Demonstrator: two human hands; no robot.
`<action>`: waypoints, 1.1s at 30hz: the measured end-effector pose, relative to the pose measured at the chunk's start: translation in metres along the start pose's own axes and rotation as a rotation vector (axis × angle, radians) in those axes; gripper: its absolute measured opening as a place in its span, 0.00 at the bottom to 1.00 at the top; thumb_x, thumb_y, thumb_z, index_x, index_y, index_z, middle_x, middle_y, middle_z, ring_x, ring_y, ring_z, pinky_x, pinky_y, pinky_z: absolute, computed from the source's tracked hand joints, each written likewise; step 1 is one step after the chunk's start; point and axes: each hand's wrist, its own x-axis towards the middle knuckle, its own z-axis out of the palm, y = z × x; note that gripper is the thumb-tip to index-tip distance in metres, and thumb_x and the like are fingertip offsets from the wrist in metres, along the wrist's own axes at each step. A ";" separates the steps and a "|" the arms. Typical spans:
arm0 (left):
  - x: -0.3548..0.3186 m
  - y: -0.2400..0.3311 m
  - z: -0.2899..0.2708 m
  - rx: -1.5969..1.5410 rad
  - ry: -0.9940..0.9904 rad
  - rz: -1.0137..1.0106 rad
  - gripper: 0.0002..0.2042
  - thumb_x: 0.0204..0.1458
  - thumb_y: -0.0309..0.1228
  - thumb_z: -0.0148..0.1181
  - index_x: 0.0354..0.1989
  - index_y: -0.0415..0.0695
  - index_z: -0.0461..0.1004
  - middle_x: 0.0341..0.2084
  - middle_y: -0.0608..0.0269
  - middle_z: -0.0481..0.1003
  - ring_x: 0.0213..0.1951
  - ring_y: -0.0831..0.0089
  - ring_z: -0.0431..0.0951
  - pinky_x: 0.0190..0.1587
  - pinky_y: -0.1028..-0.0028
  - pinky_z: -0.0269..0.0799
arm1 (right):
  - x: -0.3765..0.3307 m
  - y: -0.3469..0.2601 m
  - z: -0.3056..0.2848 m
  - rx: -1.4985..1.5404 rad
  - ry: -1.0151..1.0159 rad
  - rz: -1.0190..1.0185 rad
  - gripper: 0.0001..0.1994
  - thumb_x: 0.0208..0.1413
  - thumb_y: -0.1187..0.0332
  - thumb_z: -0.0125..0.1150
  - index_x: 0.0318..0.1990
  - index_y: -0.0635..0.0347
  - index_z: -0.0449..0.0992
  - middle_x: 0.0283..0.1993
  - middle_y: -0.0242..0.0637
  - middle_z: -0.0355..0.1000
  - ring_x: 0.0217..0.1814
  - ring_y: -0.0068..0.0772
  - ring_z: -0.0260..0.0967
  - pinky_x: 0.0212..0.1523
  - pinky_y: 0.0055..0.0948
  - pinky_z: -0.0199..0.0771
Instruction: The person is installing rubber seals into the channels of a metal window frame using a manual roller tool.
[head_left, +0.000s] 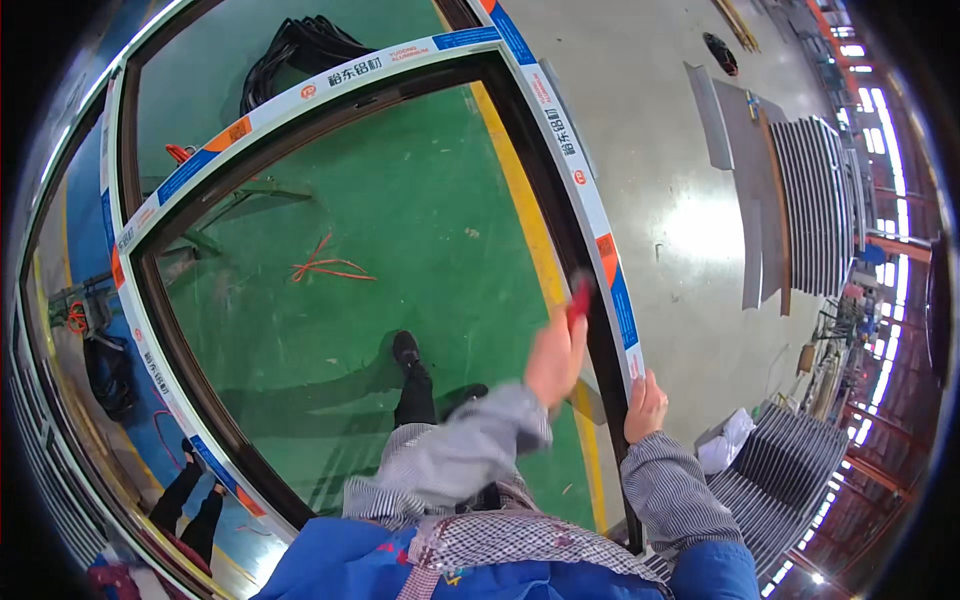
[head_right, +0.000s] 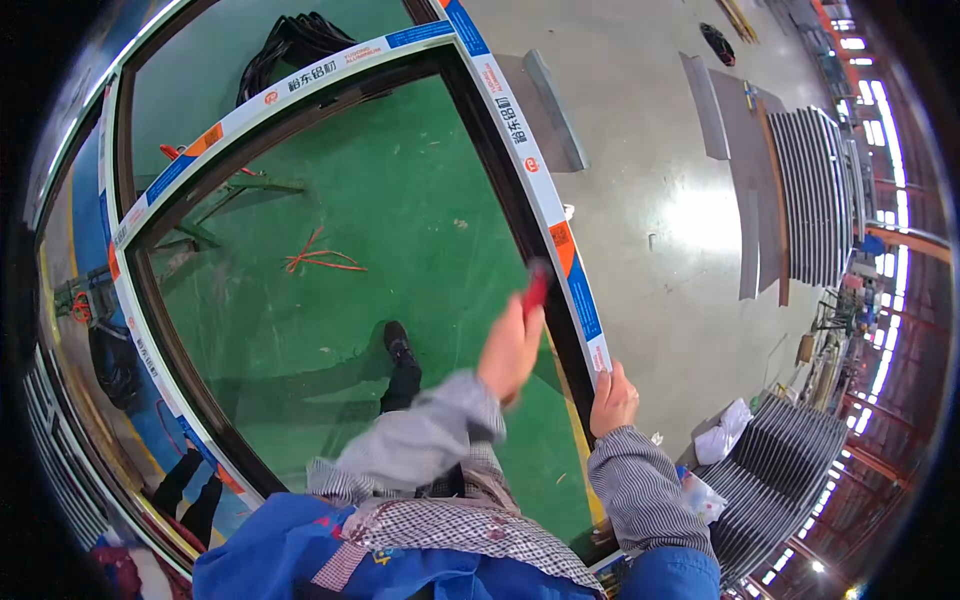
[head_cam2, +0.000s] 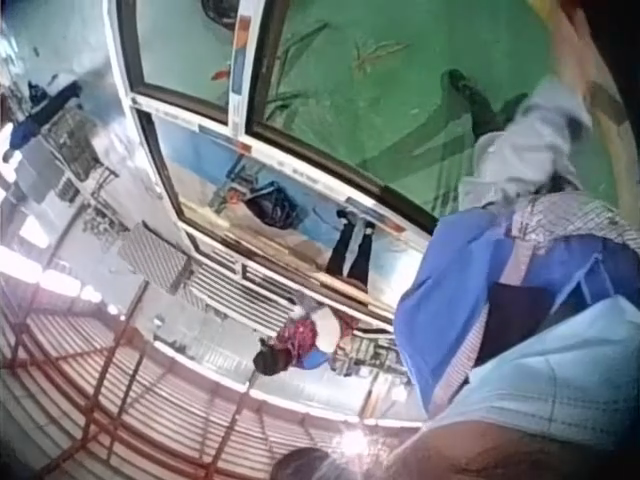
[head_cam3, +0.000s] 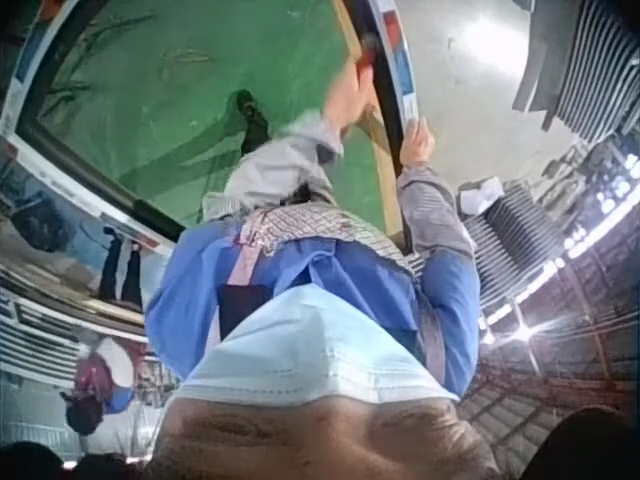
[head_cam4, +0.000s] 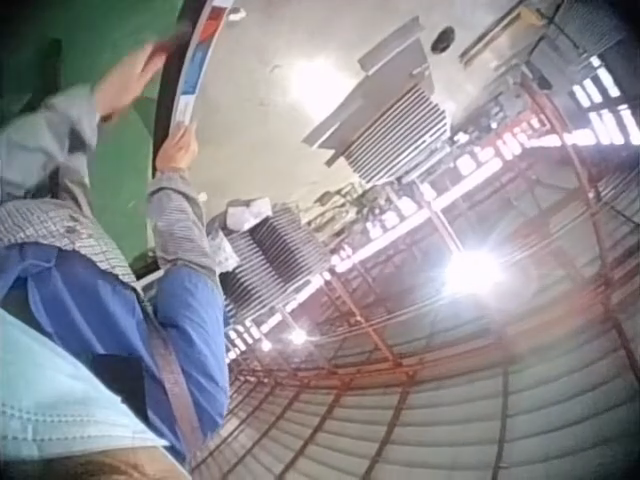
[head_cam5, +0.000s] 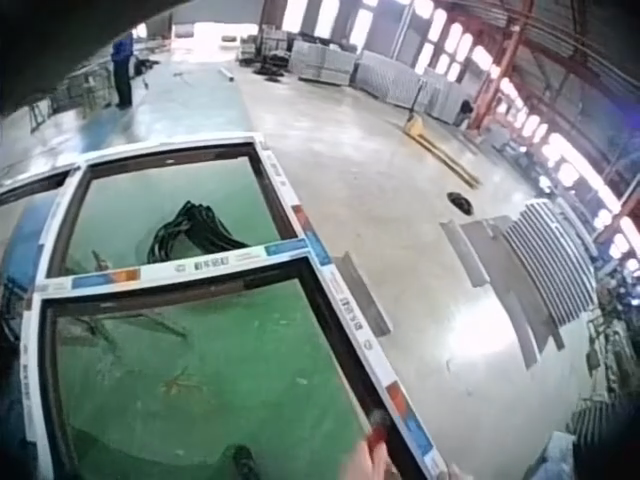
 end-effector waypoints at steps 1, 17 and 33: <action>0.023 0.000 -0.008 0.030 0.072 0.089 0.14 0.60 0.37 0.45 0.43 0.36 0.63 0.25 0.41 0.72 0.27 0.48 0.74 0.31 0.58 0.68 | 0.001 0.001 0.002 0.002 -0.003 0.000 0.19 0.62 0.61 0.41 0.43 0.72 0.70 0.29 0.60 0.69 0.31 0.62 0.67 0.31 0.48 0.64; 0.106 0.042 -0.062 0.007 0.032 -0.040 0.17 0.60 0.37 0.44 0.48 0.35 0.64 0.31 0.42 0.74 0.35 0.46 0.75 0.38 0.57 0.68 | -0.003 -0.002 0.008 -0.028 0.018 -0.010 0.17 0.61 0.63 0.41 0.39 0.71 0.70 0.25 0.60 0.67 0.28 0.63 0.65 0.28 0.50 0.61; 0.239 0.094 -0.138 -0.062 0.159 0.120 0.21 0.59 0.44 0.43 0.38 0.33 0.66 0.27 0.39 0.73 0.27 0.47 0.74 0.31 0.57 0.67 | 0.002 -0.005 0.001 0.013 -0.294 0.196 0.19 0.61 0.67 0.42 0.54 0.71 0.64 0.43 0.61 0.68 0.39 0.59 0.67 0.41 0.45 0.66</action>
